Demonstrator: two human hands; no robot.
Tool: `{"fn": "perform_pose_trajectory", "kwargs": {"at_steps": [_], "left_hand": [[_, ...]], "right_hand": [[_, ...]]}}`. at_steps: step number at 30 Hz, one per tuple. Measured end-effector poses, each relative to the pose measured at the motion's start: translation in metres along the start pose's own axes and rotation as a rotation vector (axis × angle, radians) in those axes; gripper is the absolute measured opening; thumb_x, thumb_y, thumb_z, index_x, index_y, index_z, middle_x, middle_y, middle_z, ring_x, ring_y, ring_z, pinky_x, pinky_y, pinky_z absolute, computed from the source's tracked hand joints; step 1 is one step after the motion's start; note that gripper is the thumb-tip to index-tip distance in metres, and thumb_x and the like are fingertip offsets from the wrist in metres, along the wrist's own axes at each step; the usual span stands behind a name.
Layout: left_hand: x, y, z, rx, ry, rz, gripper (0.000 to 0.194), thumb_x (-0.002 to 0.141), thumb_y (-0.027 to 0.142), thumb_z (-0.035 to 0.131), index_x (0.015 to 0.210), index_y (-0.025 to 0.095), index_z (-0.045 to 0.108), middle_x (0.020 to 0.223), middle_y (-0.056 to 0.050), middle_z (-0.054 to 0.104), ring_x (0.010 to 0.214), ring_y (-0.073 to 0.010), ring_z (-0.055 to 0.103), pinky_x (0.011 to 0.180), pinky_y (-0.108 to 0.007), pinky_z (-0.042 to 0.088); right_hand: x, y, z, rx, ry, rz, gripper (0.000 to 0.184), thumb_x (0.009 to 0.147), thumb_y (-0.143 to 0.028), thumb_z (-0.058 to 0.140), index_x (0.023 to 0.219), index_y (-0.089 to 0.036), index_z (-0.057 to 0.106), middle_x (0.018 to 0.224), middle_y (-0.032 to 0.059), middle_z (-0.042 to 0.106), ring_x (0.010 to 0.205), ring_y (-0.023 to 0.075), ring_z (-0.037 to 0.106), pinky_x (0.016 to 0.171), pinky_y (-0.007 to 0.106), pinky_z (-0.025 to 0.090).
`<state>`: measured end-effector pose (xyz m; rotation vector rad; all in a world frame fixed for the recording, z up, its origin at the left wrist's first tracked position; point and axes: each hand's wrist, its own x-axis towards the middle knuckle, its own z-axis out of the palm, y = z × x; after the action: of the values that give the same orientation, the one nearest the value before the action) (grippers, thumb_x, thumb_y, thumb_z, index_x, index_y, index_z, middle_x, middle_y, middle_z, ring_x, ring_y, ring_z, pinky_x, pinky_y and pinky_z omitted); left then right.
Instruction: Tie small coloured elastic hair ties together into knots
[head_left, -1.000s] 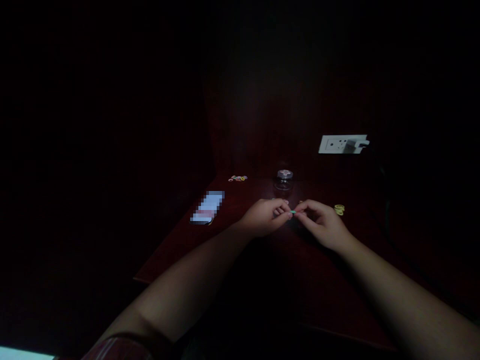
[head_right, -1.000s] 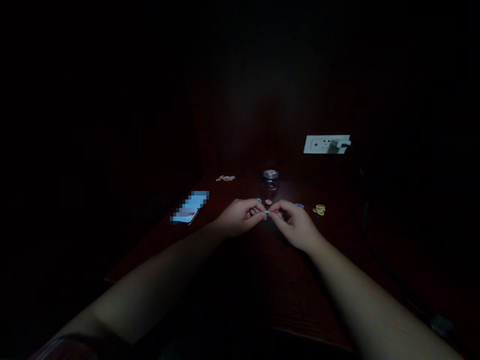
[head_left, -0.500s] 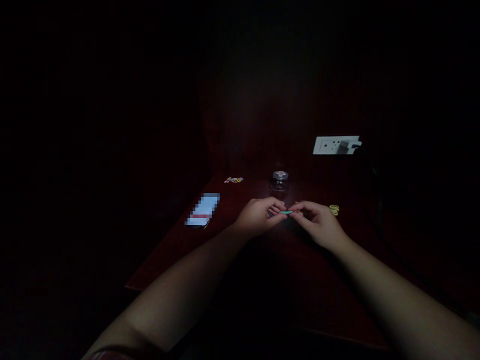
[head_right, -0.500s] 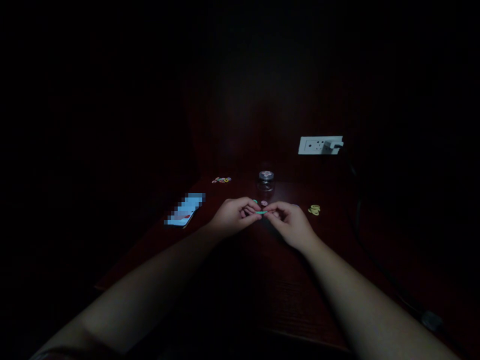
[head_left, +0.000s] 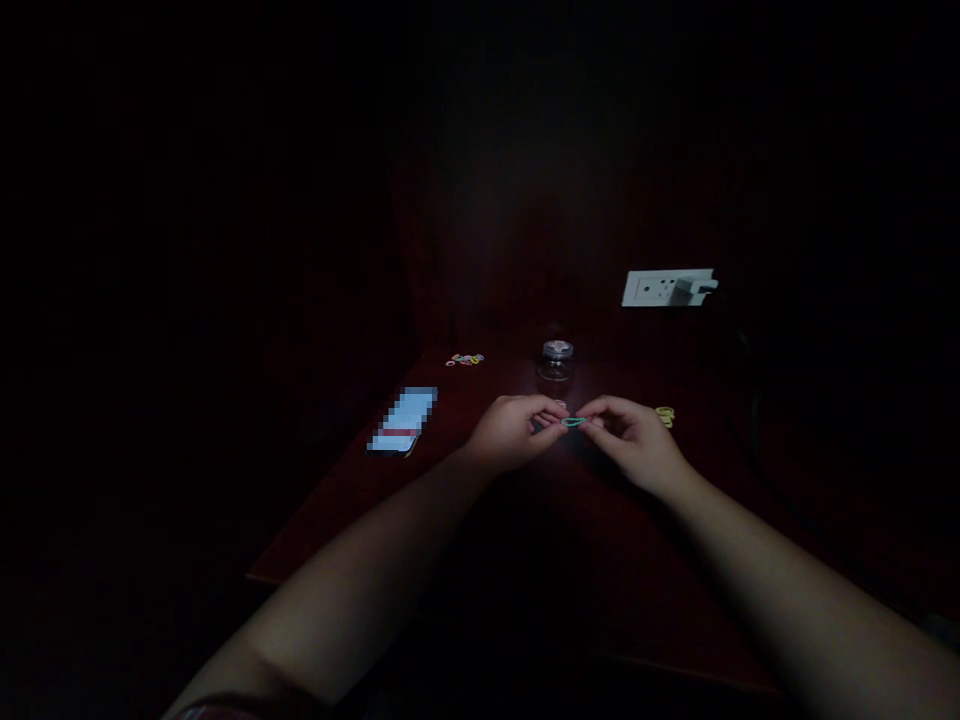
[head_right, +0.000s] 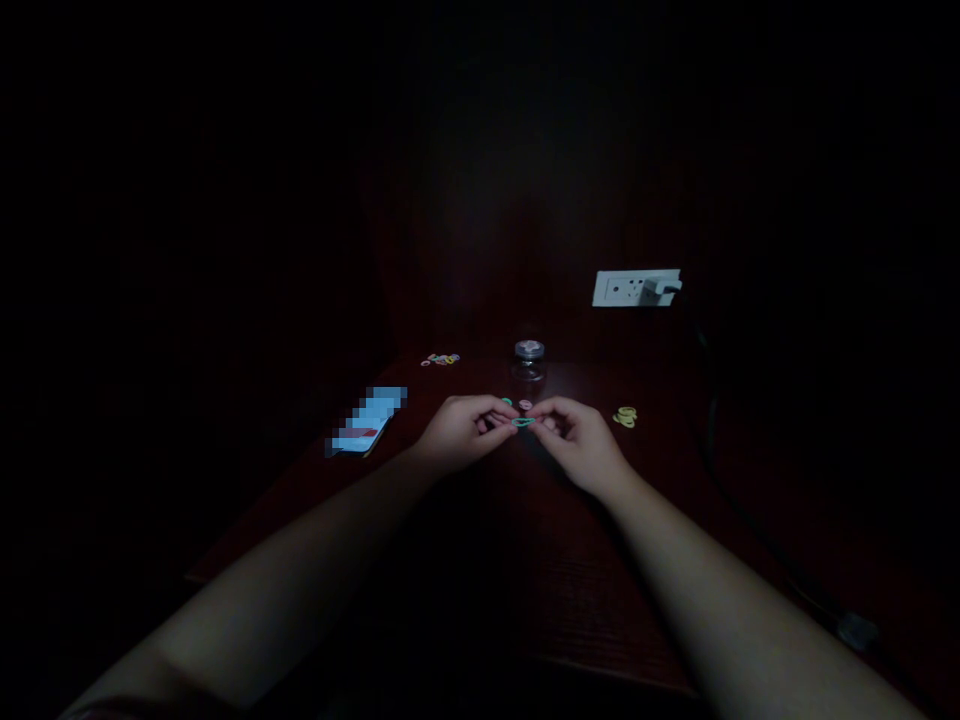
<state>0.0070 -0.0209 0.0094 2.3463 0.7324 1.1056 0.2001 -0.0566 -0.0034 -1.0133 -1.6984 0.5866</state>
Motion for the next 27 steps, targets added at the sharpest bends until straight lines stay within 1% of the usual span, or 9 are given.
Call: {"fn": "perform_pose_trajectory", "kwargs": {"at_steps": [7, 12, 19, 23, 26, 27], "left_hand": [[0.0, 0.001, -0.002, 0.026, 0.033, 0.036, 0.012, 0.08, 0.021, 0.064, 0.088, 0.015, 0.069, 0.09, -0.004, 0.072, 0.071, -0.0095, 0.064, 0.063, -0.018, 0.051], [0.0, 0.003, -0.002, 0.033, 0.033, 0.024, 0.012, 0.08, 0.022, 0.062, 0.088, 0.015, 0.068, 0.09, -0.004, 0.071, 0.07, -0.0098, 0.063, 0.062, -0.019, 0.05], [0.0, 0.002, -0.003, 0.068, 0.004, 0.021, 0.013, 0.082, 0.024, 0.06, 0.088, 0.015, 0.066, 0.089, -0.004, 0.07, 0.073, -0.0112, 0.062, 0.068, -0.022, 0.051], [0.0, 0.003, -0.004, 0.105, -0.029, 0.015, 0.012, 0.083, 0.023, 0.058, 0.089, 0.015, 0.064, 0.092, -0.005, 0.069, 0.077, -0.0125, 0.061, 0.072, -0.024, 0.05], [-0.001, 0.005, -0.005, 0.12, -0.021, 0.006, 0.013, 0.084, 0.023, 0.057, 0.091, 0.015, 0.064, 0.091, -0.004, 0.068, 0.079, -0.0126, 0.061, 0.072, -0.024, 0.049], [-0.001, 0.005, -0.005, 0.121, -0.013, 0.002, 0.013, 0.084, 0.024, 0.056, 0.091, 0.015, 0.063, 0.092, -0.004, 0.068, 0.079, -0.0126, 0.061, 0.072, -0.023, 0.049]], "right_hand": [[0.0, 0.004, 0.0, -0.003, -0.016, 0.0, 0.019, 0.08, -0.035, 0.063, 0.089, -0.018, 0.065, 0.067, 0.0012, 0.057, 0.059, 0.014, 0.05, 0.055, 0.027, 0.041], [0.0, 0.002, -0.001, -0.031, -0.019, -0.023, 0.017, 0.081, -0.034, 0.062, 0.086, -0.018, 0.065, 0.077, 0.0048, 0.062, 0.071, 0.0175, 0.056, 0.061, 0.029, 0.043], [0.001, -0.001, -0.002, -0.071, -0.014, -0.064, 0.015, 0.082, -0.032, 0.062, 0.079, -0.018, 0.065, 0.077, 0.0047, 0.062, 0.073, 0.018, 0.057, 0.066, 0.03, 0.045], [0.004, 0.003, -0.01, -0.096, 0.031, -0.039, 0.016, 0.08, -0.034, 0.063, 0.077, -0.018, 0.064, 0.079, 0.0053, 0.065, 0.076, 0.0193, 0.059, 0.067, 0.03, 0.046], [0.004, 0.004, -0.012, -0.116, 0.056, -0.018, 0.017, 0.08, -0.036, 0.063, 0.076, -0.019, 0.063, 0.078, 0.0051, 0.065, 0.074, 0.0194, 0.06, 0.065, 0.029, 0.046], [0.003, 0.003, -0.011, -0.129, 0.047, -0.012, 0.017, 0.08, -0.036, 0.062, 0.077, -0.019, 0.063, 0.079, 0.0052, 0.066, 0.074, 0.0194, 0.06, 0.064, 0.029, 0.046]]}}
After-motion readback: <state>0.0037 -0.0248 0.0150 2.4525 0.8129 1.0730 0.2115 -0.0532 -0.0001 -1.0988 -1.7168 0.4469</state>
